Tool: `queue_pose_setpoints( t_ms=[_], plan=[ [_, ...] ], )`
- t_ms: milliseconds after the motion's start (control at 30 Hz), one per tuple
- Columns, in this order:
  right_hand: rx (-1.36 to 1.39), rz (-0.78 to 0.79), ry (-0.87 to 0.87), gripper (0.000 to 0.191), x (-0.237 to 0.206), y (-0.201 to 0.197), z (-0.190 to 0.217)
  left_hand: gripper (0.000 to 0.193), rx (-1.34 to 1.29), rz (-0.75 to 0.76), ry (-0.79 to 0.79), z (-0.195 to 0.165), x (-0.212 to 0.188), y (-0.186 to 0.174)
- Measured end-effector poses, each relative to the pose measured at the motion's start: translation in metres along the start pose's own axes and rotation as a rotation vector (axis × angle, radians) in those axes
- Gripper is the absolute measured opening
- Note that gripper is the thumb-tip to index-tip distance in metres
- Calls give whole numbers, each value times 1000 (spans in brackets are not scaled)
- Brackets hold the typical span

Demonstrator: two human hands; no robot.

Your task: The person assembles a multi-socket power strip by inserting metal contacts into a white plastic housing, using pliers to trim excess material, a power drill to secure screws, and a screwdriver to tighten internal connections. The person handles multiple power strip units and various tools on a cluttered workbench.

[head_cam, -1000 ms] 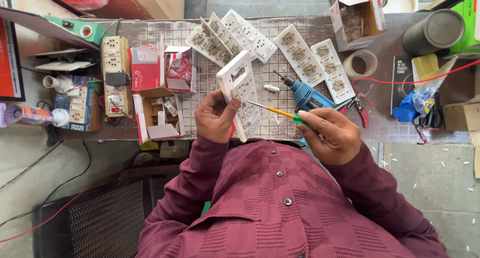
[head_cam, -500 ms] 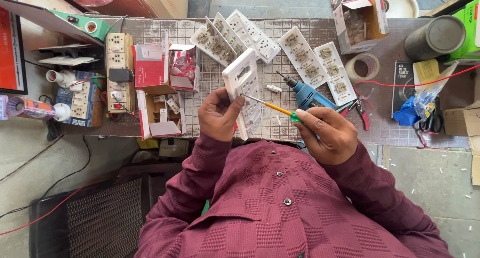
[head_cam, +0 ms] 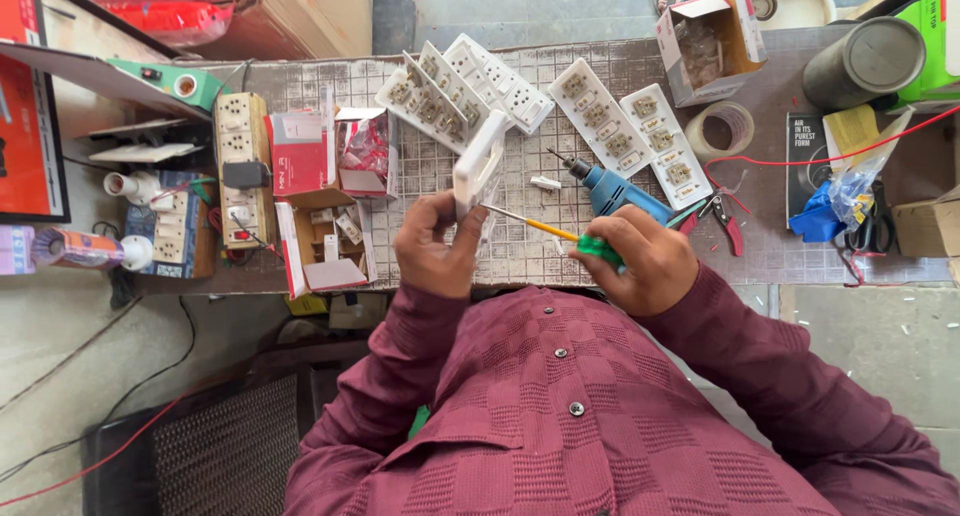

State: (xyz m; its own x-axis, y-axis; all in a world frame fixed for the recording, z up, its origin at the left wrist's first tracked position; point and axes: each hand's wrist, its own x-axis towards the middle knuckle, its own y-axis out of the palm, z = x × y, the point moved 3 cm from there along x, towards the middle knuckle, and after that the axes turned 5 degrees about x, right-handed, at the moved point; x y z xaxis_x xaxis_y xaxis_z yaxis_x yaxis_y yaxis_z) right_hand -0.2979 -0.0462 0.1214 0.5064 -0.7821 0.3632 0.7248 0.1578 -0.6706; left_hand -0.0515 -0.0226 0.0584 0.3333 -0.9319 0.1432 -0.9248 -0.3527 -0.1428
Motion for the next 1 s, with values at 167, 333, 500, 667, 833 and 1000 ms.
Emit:
queue_pose_setpoints(
  t_ms=[167,333,500,667,833,1000],
  plan=[
    [-80,48,19,29,2,-1,3,17,236,-31,91,-16,0,2],
    [-70,58,-76,25,6,-2,3,20,269,-56,166,-24,0,3],
    [-90,144,-123,21,-2,8,-8,19,225,-26,161,-25,-1,4],
    [419,250,237,22,-15,27,-33,18,226,13,168,-25,0,3],
    [1319,413,885,35,-29,50,-44,17,210,52,174,-23,1,0],
    [866,298,528,28,-17,36,-36,18,172,88,134,-15,2,5]
  ],
)
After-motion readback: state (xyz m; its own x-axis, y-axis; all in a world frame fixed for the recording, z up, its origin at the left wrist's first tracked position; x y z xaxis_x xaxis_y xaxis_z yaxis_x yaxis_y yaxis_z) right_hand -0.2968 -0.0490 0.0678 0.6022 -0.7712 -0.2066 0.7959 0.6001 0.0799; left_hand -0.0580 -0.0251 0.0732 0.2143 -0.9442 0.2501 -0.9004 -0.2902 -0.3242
